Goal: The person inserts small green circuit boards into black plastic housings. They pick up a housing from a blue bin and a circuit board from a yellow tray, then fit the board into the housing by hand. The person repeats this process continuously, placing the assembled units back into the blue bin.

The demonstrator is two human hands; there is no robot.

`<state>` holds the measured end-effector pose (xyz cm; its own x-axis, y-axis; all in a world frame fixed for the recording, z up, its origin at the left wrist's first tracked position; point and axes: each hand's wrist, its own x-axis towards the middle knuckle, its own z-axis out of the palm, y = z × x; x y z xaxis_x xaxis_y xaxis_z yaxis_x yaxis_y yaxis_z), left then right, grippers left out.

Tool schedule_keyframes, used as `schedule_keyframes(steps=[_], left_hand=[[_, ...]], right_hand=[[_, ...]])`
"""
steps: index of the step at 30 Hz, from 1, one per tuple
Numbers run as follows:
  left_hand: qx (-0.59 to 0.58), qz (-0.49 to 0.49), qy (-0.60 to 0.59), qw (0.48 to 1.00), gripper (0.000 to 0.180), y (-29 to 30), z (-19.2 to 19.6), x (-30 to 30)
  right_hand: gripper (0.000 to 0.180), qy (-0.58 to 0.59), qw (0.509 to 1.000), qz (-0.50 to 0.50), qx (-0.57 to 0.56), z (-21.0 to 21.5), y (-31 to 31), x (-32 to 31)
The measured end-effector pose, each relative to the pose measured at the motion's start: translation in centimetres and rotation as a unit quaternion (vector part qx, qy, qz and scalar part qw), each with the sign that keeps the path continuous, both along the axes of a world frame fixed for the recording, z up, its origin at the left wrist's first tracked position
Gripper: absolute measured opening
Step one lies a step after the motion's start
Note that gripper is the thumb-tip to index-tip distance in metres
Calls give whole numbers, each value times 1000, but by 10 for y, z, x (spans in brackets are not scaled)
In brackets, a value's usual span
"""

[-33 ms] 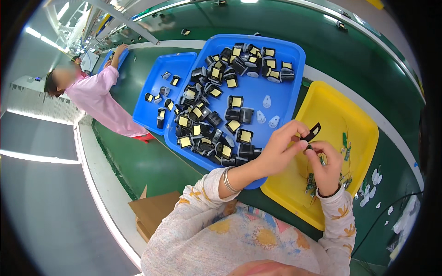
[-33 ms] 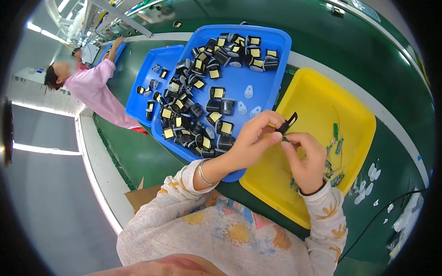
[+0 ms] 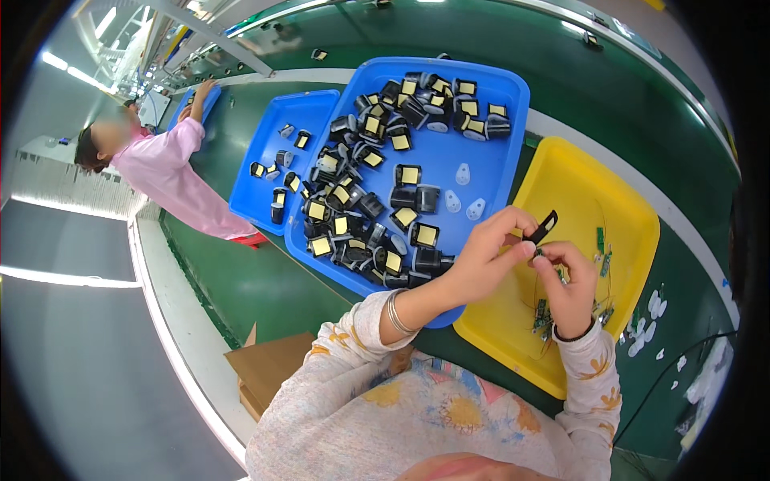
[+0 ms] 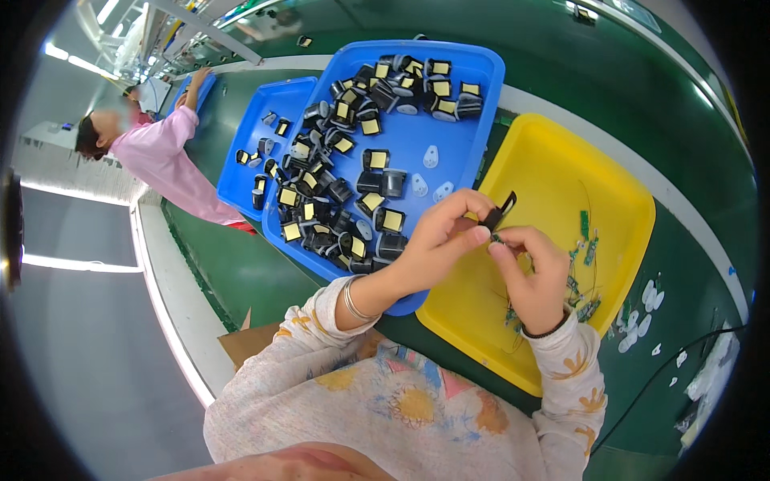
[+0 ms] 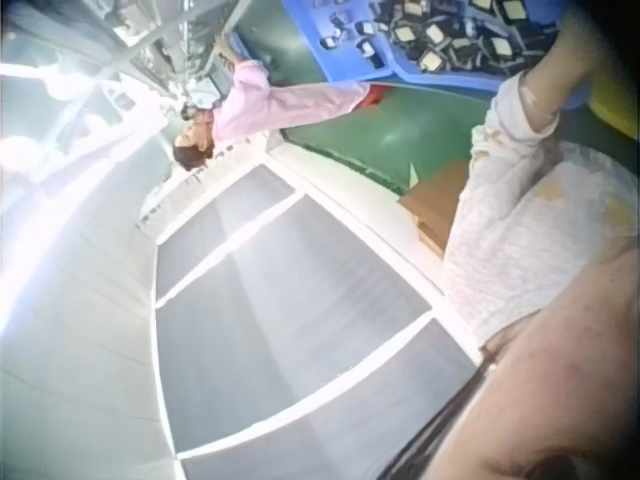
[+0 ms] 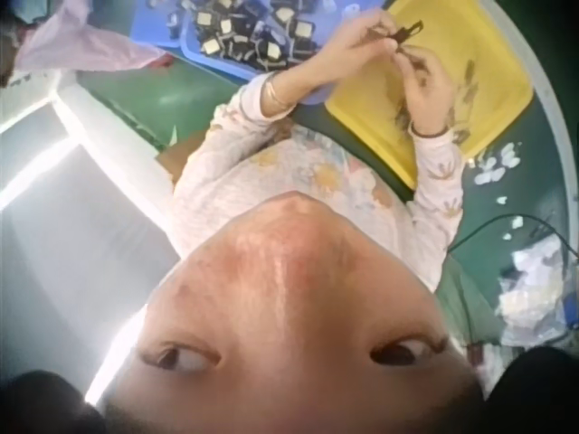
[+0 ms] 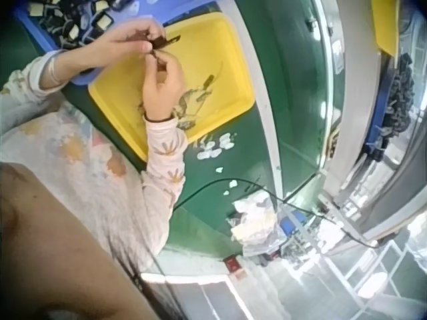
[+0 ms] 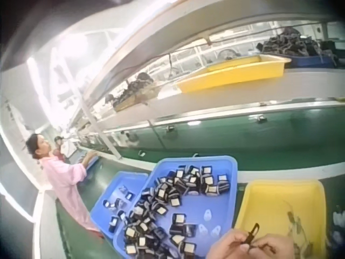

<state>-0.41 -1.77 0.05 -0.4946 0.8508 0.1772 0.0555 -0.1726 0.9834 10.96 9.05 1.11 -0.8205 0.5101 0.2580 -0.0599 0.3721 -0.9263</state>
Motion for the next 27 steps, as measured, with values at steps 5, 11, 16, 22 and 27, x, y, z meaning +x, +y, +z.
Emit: schedule_keyframes(steps=[5,11,16,22,27], left_hand=[[-8,-29,-51,998,15,3,-4,-3],[3,-24,-60,998,23,5,0,-2],[2,-32,-95,995,27,2,-6,-4],[3,-46,-118,992,20,4,4,-3],[12,-17,-62,998,15,1,1,-2]], right_hand=[[9,3,997,-7,-76,-6,5,1],[10,11,998,-6,-56,-4,7,3],[9,4,999,14,-47,0,9,4],[9,-1,999,28,-42,-3,11,6],[12,4,999,26,-20,-6,9,4]])
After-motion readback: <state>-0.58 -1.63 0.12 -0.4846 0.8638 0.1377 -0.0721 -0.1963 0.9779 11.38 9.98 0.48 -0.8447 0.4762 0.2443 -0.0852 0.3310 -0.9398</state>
